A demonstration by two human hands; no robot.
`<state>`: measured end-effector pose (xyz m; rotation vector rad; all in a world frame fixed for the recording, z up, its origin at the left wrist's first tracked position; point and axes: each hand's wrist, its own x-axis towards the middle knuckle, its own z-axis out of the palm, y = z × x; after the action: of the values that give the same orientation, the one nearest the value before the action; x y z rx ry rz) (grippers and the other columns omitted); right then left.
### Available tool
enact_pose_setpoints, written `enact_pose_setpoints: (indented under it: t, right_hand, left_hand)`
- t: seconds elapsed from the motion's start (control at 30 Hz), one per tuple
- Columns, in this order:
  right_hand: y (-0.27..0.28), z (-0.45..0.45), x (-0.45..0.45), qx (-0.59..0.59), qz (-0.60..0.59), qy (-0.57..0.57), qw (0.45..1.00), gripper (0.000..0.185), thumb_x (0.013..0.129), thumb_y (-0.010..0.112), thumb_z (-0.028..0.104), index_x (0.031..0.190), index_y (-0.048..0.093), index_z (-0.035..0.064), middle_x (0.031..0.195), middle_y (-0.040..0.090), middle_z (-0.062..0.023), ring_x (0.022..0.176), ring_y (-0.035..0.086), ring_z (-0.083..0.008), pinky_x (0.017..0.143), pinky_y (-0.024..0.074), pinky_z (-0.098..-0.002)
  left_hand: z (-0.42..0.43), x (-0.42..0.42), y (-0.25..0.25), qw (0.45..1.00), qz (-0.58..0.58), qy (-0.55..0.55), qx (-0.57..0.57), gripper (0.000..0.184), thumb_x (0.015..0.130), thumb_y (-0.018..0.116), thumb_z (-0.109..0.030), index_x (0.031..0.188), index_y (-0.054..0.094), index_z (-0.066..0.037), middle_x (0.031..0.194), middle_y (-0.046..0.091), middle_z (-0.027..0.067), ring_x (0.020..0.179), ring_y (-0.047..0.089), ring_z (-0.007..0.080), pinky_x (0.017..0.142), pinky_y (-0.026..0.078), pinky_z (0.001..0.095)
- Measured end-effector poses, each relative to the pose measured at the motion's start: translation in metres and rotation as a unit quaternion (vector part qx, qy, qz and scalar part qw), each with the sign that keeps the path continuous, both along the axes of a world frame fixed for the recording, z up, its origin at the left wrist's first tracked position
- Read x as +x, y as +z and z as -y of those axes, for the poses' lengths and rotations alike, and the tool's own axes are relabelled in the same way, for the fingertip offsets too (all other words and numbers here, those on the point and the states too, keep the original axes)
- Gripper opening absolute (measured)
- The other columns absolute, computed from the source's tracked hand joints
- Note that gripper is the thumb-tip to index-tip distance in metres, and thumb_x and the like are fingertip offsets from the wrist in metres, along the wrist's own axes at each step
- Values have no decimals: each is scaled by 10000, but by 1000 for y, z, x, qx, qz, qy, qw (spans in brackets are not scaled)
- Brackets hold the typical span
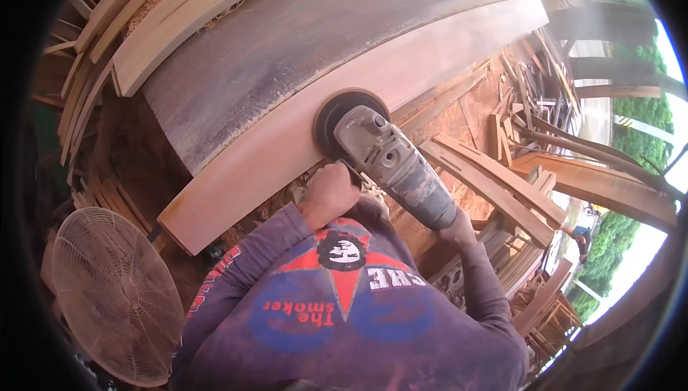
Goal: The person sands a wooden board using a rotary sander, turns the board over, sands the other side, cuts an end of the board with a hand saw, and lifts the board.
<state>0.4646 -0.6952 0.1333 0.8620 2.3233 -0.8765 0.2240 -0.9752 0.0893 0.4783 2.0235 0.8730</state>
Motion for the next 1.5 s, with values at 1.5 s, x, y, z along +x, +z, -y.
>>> enact_pose_setpoints:
  t: [1.5]
  right_hand:
    - [-7, -245, -148, -39, -33, -274, 961, 282, 736, 759, 107, 970, 701, -39, 841, 727, -81, 747, 665, -148, 667, 520, -324]
  left_hand:
    - [-433, -199, 11, 965, -246, -73, -55, 229, 894, 611, -134, 1054, 730, -21, 1026, 758, 196, 1014, 738, 348, 853, 596, 447]
